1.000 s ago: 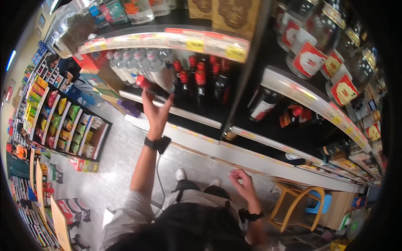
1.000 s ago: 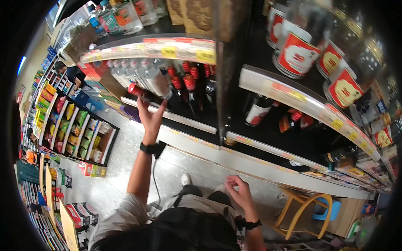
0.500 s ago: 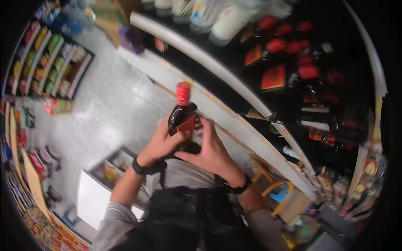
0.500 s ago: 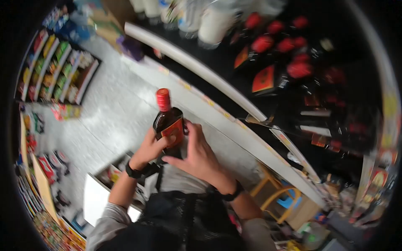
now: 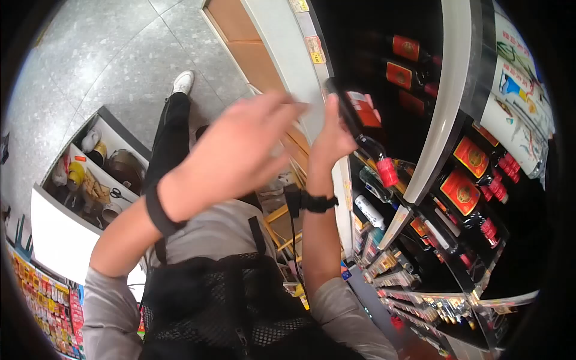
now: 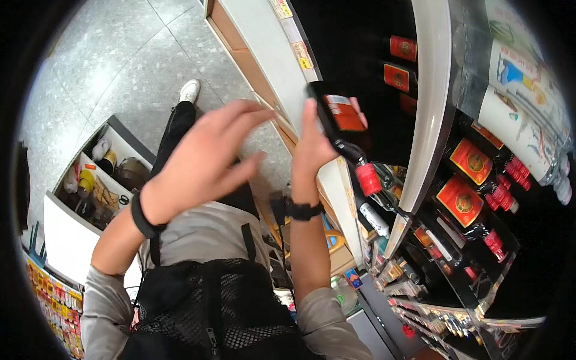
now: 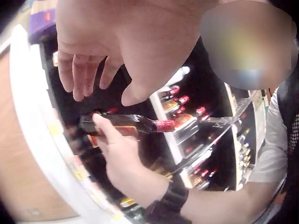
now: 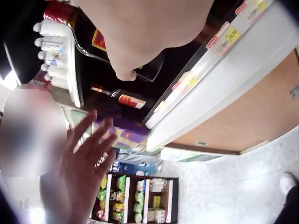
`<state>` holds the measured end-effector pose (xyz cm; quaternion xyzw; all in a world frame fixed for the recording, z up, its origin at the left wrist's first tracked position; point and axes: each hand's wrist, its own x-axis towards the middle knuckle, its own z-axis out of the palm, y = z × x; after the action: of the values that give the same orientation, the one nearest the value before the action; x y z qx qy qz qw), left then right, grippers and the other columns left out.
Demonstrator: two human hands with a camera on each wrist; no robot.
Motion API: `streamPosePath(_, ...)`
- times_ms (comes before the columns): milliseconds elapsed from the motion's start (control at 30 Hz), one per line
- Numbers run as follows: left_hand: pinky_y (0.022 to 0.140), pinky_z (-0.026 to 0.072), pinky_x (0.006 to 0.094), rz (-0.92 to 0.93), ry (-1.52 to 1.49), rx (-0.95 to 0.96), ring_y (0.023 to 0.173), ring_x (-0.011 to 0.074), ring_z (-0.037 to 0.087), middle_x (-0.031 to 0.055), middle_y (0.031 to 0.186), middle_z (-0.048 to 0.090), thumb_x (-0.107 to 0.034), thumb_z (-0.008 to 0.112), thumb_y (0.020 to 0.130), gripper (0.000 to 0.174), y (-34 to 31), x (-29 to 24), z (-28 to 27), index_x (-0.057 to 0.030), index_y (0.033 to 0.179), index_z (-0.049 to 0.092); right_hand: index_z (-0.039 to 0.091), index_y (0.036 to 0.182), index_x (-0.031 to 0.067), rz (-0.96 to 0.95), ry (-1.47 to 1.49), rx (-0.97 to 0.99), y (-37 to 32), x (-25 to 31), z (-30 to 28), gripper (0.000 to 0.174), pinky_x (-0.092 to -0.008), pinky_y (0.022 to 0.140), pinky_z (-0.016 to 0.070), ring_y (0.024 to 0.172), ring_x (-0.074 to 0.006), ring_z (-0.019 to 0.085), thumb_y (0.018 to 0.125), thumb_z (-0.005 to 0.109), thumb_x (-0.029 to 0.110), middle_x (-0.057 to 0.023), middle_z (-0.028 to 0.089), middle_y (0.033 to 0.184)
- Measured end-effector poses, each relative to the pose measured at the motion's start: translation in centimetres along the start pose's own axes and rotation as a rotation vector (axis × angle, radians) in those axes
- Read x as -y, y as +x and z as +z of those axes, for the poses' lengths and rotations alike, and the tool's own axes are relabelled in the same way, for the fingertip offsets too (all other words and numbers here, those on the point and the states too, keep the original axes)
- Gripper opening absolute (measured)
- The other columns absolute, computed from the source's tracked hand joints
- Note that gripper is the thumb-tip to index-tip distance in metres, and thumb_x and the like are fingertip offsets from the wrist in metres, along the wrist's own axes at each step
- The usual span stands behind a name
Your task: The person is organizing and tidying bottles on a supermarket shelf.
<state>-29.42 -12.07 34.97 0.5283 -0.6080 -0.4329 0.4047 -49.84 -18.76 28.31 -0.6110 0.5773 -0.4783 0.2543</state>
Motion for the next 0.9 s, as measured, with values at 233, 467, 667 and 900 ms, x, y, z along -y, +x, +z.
streamPosePath(233,0.074,0.0496,0.0396,-0.312,0.183,0.010,0.088,0.0328,0.064,0.0160,0.094,0.063,-0.006,0.057,0.088,0.018,-7.0,9.4,-5.0,0.0004,0.105,0.058,0.034,0.116,-0.0011,0.173,-0.046,-0.395,8.2,-5.3,1.0,0.055,-0.0352,0.087,0.0515,0.098,-0.0219,0.060,0.079,0.075,-0.001,-0.0188,0.057,0.115)
streamPosePath(467,0.064,0.0494,0.0371,-0.460,0.221,-0.029,0.081,0.0294,0.063,0.0146,0.088,0.064,-0.009,0.056,0.091,0.017,-8.9,10.6,-7.6,-0.0009,0.105,0.059,0.027,0.119,-0.0018,0.356,-0.117,-0.536,12.9,-7.3,2.8,0.071,-0.0393,0.101,0.0491,0.110,-0.0312,0.058,0.074,0.081,0.007,-0.0245,0.053,0.122)
streamPosePath(667,0.065,0.0494,0.0366,-0.443,0.232,-0.040,0.081,0.0292,0.063,0.0139,0.088,0.064,-0.009,0.055,0.091,0.017,-7.8,10.6,-8.0,-0.0011,0.105,0.060,0.025,0.122,-0.0017,0.514,-0.181,-0.611,14.9,-8.6,3.7,0.073,-0.0404,0.101,0.0494,0.111,-0.0336,0.058,0.076,0.080,0.013,-0.0248,0.051,0.127)
streamPosePath(900,0.072,0.0484,0.0391,-0.460,0.221,-0.019,0.084,0.0321,0.062,0.0154,0.089,0.064,-0.008,0.056,0.089,0.017,-8.0,11.3,-7.9,0.0002,0.103,0.060,0.026,0.122,-0.0014,0.540,-0.317,-0.636,16.0,-8.7,4.1,0.076,-0.0411,0.101,0.0504,0.111,-0.0337,0.060,0.074,0.083,0.013,-0.0248,0.053,0.123)
